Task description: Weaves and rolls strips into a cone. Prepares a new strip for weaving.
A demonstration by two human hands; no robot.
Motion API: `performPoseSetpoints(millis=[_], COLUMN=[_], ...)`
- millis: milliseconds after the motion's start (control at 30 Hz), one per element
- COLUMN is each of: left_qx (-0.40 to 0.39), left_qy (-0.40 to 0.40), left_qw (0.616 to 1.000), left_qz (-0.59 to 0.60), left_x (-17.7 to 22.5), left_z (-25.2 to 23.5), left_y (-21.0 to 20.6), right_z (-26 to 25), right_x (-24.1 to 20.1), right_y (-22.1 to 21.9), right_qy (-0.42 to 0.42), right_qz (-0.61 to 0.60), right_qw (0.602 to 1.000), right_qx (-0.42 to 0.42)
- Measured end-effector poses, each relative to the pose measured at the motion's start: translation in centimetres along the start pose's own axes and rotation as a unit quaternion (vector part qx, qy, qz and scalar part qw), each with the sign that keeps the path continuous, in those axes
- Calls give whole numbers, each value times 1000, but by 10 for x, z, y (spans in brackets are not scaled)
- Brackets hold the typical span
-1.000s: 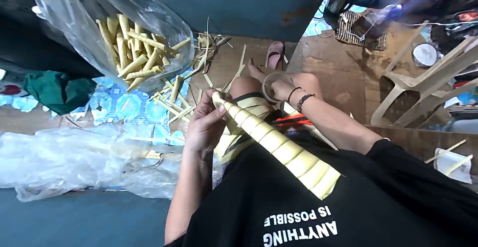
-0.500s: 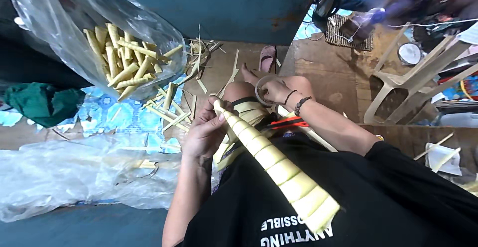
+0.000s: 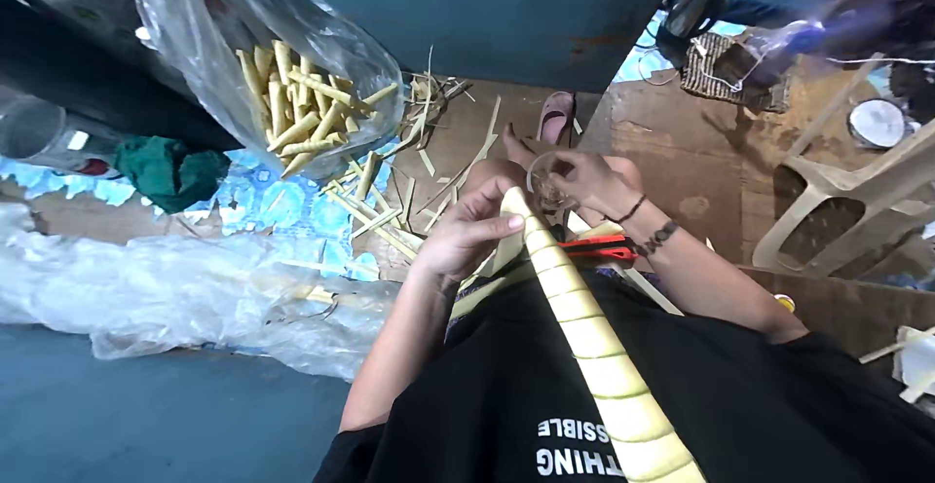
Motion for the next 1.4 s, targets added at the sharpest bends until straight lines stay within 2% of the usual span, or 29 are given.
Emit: performPoseSetpoints(millis=[100, 200, 300, 400, 467, 667, 767, 867, 1100, 1200, 1300, 1333, 1400], left_qx=[-1, -3, -11, -25, -40, -53, -68, -75, -81, -74, 2, 42, 126], left_qy=[0, 5, 4, -1, -15, -2, 3, 4, -6, 5, -14, -33, -58], left_qw=[1000, 1000, 1000, 1000, 999, 998, 998, 997, 987, 989, 985, 974, 943], left_qz=[-12, -19, -24, -15, -19, -16, -17, -25, -140, -126, -175, -221, -301], left_x=[-2, -5, -6, -4, -1, -3, -3, -3, 6, 2, 5, 12, 30], left_z=[-5, -12, -18, -24, -26, -24, -24, -25, -25, -23, -22, -20, -10], left_y=[-5, -10, -15, -18, -22, -28, -31, -33, -39, -34, -12, 1, 32], right_z=[20, 52, 75, 87, 89, 88, 86, 86, 83, 80, 69, 64, 61], right_x=[-36, -82, -122, -138, -140, -136, -133, -135, -145, -142, -128, -120, -94], right_y=[28, 52, 69, 76, 76, 73, 71, 71, 68, 64, 57, 52, 29], right_qy=[107, 143, 204, 244, 252, 251, 244, 242, 258, 254, 236, 229, 179], right_qz=[-69, -225, -342, -437, -452, -303, -310, -290, -230, -251, -282, -260, -138], right_qw=[989, 955, 908, 859, 850, 910, 913, 918, 929, 927, 926, 935, 974], right_qx=[81, 134, 125, 107, 99, 128, 105, 118, 128, 114, 85, 75, 31])
Point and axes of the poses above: each hand's wrist, its own z-axis away from the middle knuckle, its own y-axis out of the back of the hand, x = y × z, the point moved 9 cm from there along -z, towards the middle knuckle, and after that the axes turned 4 degrees about -z, right-handed, at the moved point
